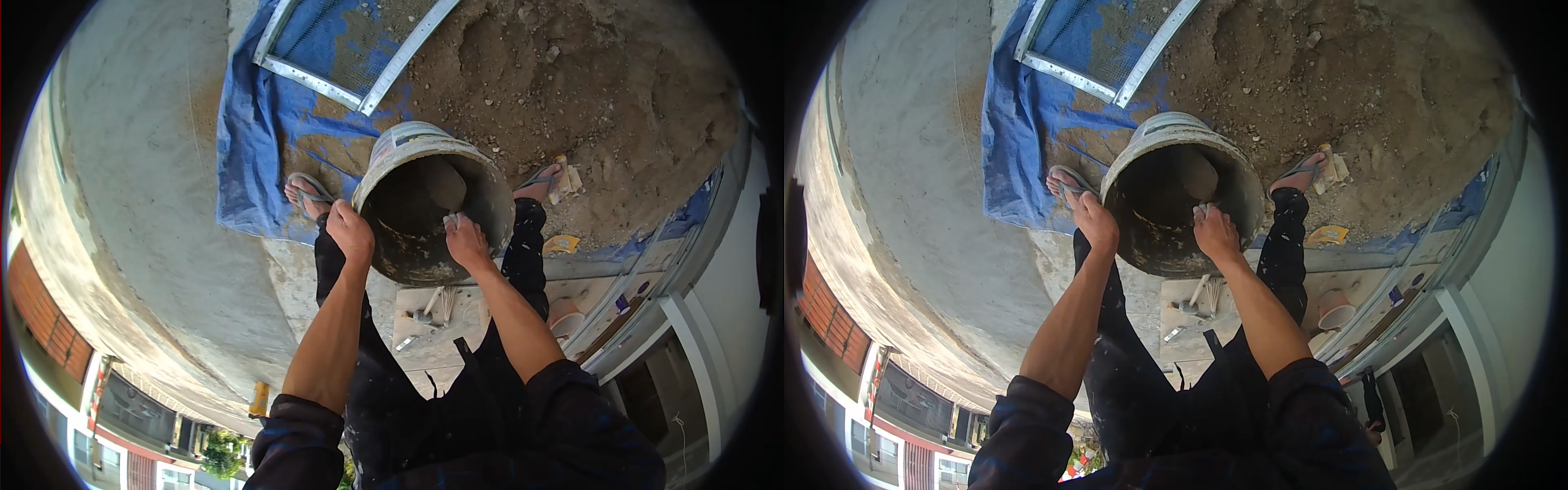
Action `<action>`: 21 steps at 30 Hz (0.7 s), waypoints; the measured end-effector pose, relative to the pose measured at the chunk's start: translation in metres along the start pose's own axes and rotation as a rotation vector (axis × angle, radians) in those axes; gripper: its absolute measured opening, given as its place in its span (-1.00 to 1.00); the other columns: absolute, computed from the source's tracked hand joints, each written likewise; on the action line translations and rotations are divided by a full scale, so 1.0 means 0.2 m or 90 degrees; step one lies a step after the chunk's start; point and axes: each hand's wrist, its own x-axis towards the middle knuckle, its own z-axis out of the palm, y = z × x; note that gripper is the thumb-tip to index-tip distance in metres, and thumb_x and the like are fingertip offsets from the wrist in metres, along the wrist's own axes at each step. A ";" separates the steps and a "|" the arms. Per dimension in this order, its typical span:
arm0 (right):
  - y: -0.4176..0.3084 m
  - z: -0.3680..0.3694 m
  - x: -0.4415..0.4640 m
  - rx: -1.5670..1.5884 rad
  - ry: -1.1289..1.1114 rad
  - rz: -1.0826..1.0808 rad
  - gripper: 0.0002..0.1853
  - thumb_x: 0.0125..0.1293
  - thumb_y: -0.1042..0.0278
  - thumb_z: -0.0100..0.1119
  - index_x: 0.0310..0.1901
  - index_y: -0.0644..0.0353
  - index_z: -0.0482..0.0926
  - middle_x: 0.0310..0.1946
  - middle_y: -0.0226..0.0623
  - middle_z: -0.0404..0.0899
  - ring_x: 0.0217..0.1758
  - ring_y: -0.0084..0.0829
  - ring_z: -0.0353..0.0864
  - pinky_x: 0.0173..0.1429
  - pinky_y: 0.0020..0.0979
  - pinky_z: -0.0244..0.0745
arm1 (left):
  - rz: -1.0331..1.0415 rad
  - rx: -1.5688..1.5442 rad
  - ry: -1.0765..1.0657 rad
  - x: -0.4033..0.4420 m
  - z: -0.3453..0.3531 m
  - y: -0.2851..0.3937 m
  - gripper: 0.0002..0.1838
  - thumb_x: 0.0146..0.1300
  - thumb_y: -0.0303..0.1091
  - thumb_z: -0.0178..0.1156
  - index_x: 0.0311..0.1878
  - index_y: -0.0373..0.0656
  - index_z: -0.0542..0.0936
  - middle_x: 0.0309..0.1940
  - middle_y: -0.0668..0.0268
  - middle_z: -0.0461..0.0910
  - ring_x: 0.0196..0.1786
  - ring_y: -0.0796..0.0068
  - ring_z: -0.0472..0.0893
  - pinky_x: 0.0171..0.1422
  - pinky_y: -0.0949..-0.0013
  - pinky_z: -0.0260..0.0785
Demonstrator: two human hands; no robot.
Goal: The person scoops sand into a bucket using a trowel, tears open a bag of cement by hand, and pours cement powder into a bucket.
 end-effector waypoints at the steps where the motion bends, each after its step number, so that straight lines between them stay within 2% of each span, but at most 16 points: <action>1: 0.04 0.04 0.01 0.116 -0.052 0.032 -0.60 0.44 0.05 -0.07 -0.09 0.29 0.49 -0.24 0.12 0.61 -0.26 0.07 0.65 -0.17 -0.03 0.56 | -0.003 -0.001 0.001 0.00 -0.01 0.00 -0.59 0.37 -0.25 -0.14 -0.49 -0.42 0.36 -0.64 -0.06 0.29 -0.55 0.18 0.25 -0.36 0.14 0.20; 2: 0.08 0.06 0.02 0.230 -0.101 0.064 -0.58 0.45 0.02 -0.09 -0.11 0.30 0.47 -0.33 0.05 0.62 -0.39 -0.01 0.67 -0.28 -0.07 0.57 | 0.003 -0.007 -0.003 0.00 -0.01 0.00 -0.60 0.37 -0.26 -0.14 -0.49 -0.42 0.36 -0.63 -0.08 0.29 -0.55 0.14 0.26 -0.35 0.13 0.20; 4: -0.07 -0.11 -0.17 0.612 -0.250 0.249 -0.56 0.48 -0.06 -0.14 -0.15 0.25 0.41 -0.53 -0.25 0.47 -0.64 -0.38 0.49 -0.54 -0.28 0.44 | 0.006 -0.021 -0.006 0.00 -0.01 0.00 -0.60 0.36 -0.26 -0.13 -0.49 -0.43 0.36 -0.62 -0.10 0.30 -0.54 0.10 0.27 -0.35 0.12 0.21; 5: -0.11 -0.15 -0.25 0.734 -0.255 0.295 -0.56 0.50 -0.12 -0.21 -0.20 0.17 0.33 -0.61 -0.44 0.26 -0.70 -0.61 0.25 -0.66 -0.46 0.26 | -0.028 -0.014 -0.030 0.00 -0.01 -0.01 -0.60 0.37 -0.27 -0.13 -0.49 -0.43 0.36 -0.62 -0.10 0.30 -0.54 0.10 0.27 -0.35 0.12 0.21; 6: -0.10 -0.14 -0.28 0.727 -0.256 0.293 -0.56 0.50 -0.12 -0.21 -0.20 0.17 0.33 -0.61 -0.44 0.26 -0.70 -0.61 0.25 -0.66 -0.46 0.26 | -0.062 -0.005 -0.052 0.01 -0.02 0.00 -0.61 0.37 -0.27 -0.13 -0.49 -0.43 0.36 -0.62 -0.09 0.30 -0.55 0.10 0.27 -0.35 0.12 0.21; 8: -0.10 -0.10 -0.33 0.820 -0.103 0.266 -0.56 0.50 -0.14 -0.22 -0.18 0.15 0.31 -0.62 -0.44 0.26 -0.71 -0.57 0.23 -0.63 -0.44 0.25 | -0.055 -0.006 -0.042 0.00 -0.02 0.02 -0.61 0.37 -0.27 -0.13 -0.48 -0.43 0.37 -0.62 -0.09 0.31 -0.55 0.09 0.27 -0.36 0.11 0.21; 9: -0.11 -0.08 -0.29 0.859 -0.116 0.314 -0.55 0.49 -0.18 -0.24 -0.24 0.10 0.28 -0.62 -0.45 0.25 -0.71 -0.57 0.22 -0.63 -0.42 0.24 | -0.039 -0.006 -0.040 0.00 -0.02 0.03 -0.61 0.37 -0.27 -0.13 -0.48 -0.43 0.37 -0.62 -0.09 0.32 -0.55 0.09 0.27 -0.36 0.11 0.21; 13: -0.19 0.13 -0.06 0.858 -0.139 0.369 -0.54 0.49 -0.19 -0.27 -0.29 0.09 0.27 -0.65 -0.43 0.27 -0.74 -0.56 0.22 -0.68 -0.40 0.23 | -0.049 0.003 -0.048 0.00 -0.02 0.00 -0.61 0.37 -0.27 -0.13 -0.47 -0.42 0.37 -0.62 -0.09 0.32 -0.55 0.07 0.25 -0.37 0.12 0.21; 16: -0.19 0.17 -0.07 0.828 -0.175 0.363 -0.53 0.48 -0.20 -0.27 -0.34 0.07 0.28 -0.68 -0.43 0.26 -0.74 -0.53 0.25 -0.69 -0.39 0.25 | -0.038 -0.001 -0.060 0.00 -0.01 0.00 -0.61 0.37 -0.26 -0.13 -0.47 -0.41 0.37 -0.61 -0.10 0.33 -0.55 0.03 0.26 -0.37 0.11 0.21; 18: -0.13 0.08 -0.15 0.609 -0.338 0.347 -0.51 0.49 -0.19 -0.25 -0.46 0.04 0.23 -0.69 -0.46 0.22 -0.74 -0.54 0.24 -0.66 -0.41 0.26 | -0.022 -0.002 -0.049 0.00 -0.01 -0.01 -0.61 0.37 -0.26 -0.13 -0.48 -0.41 0.38 -0.61 -0.10 0.34 -0.55 0.01 0.27 -0.37 0.11 0.22; 20: -0.04 0.06 -0.19 0.597 -0.413 0.314 -0.56 0.48 -0.13 -0.20 -0.35 0.11 0.32 -0.67 -0.42 0.28 -0.74 -0.51 0.31 -0.70 -0.38 0.28 | -0.020 -0.011 -0.035 0.00 0.00 0.01 -0.61 0.36 -0.26 -0.13 -0.49 -0.41 0.37 -0.61 -0.11 0.34 -0.55 -0.01 0.29 -0.37 0.09 0.21; 21: -0.02 0.00 -0.21 0.594 -0.406 0.303 -0.56 0.48 -0.13 -0.20 -0.35 0.11 0.32 -0.67 -0.42 0.28 -0.74 -0.51 0.31 -0.70 -0.38 0.28 | -0.020 -0.016 -0.034 0.00 0.00 0.02 -0.60 0.36 -0.25 -0.13 -0.49 -0.41 0.37 -0.60 -0.12 0.34 -0.55 -0.01 0.30 -0.36 0.10 0.22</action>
